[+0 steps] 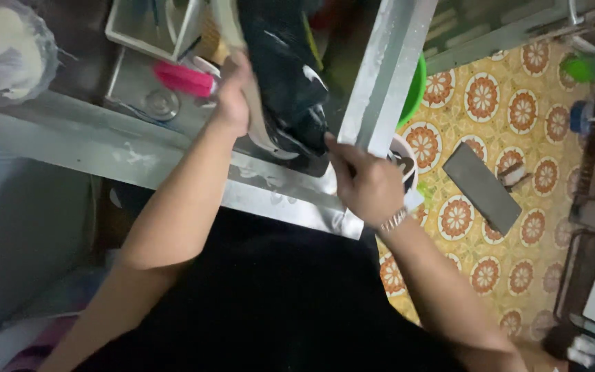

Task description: The person washes a black and white sneaker in a sink, using a brush to scrub the upper and sole before rinsing it under running water. They then pick up a white sneaker and scrub it with a pink brush.

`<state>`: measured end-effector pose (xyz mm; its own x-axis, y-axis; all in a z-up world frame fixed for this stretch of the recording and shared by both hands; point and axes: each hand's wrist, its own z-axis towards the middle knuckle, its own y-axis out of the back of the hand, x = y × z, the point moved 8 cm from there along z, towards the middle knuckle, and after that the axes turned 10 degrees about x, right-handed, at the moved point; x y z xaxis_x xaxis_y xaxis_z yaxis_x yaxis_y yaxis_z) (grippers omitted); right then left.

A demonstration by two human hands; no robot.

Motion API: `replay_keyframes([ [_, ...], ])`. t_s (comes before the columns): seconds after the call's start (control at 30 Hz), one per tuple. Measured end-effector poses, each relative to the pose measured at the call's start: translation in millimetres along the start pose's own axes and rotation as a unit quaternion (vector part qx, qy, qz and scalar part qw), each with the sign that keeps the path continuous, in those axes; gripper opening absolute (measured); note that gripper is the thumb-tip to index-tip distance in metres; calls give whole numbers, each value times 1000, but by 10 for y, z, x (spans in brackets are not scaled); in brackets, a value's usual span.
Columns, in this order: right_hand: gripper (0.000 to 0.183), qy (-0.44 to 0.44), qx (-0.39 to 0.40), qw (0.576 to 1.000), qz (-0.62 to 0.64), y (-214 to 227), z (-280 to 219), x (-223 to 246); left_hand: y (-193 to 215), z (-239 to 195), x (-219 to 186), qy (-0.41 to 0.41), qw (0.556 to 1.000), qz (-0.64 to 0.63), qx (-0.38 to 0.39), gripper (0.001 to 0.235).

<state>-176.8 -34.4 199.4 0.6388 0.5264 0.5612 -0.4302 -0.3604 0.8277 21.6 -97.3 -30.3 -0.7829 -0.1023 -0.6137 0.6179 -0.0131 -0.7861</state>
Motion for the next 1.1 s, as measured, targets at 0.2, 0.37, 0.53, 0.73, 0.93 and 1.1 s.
replay_keyframes([
  [0.2, 22, -9, 50, 985, -163, -130, -201, -69, -15, -111, -43, -12, 971, 239, 3, 55],
  [0.37, 42, 37, 98, 985, -138, -77, -283, -158, -353, -178, -208, -1, 951, 305, 46, 54],
  [0.53, 25, 4, 39, 985, -168, 17, -513, -270, -247, -203, -118, 0, 959, 274, 71, 52],
  [0.73, 18, -172, 97, 916, 350, -959, -1103, -982, -565, -321, -325, -31, 950, 304, 63, 58],
  [0.93, 18, -40, 57, 935, 348, -882, -848, -776, -140, -431, -170, -102, 930, 353, 16, 52],
  [1.1, 26, -1, 79, 993, 88, -395, -650, -527, 25, -300, -22, -46, 961, 274, -4, 43],
])
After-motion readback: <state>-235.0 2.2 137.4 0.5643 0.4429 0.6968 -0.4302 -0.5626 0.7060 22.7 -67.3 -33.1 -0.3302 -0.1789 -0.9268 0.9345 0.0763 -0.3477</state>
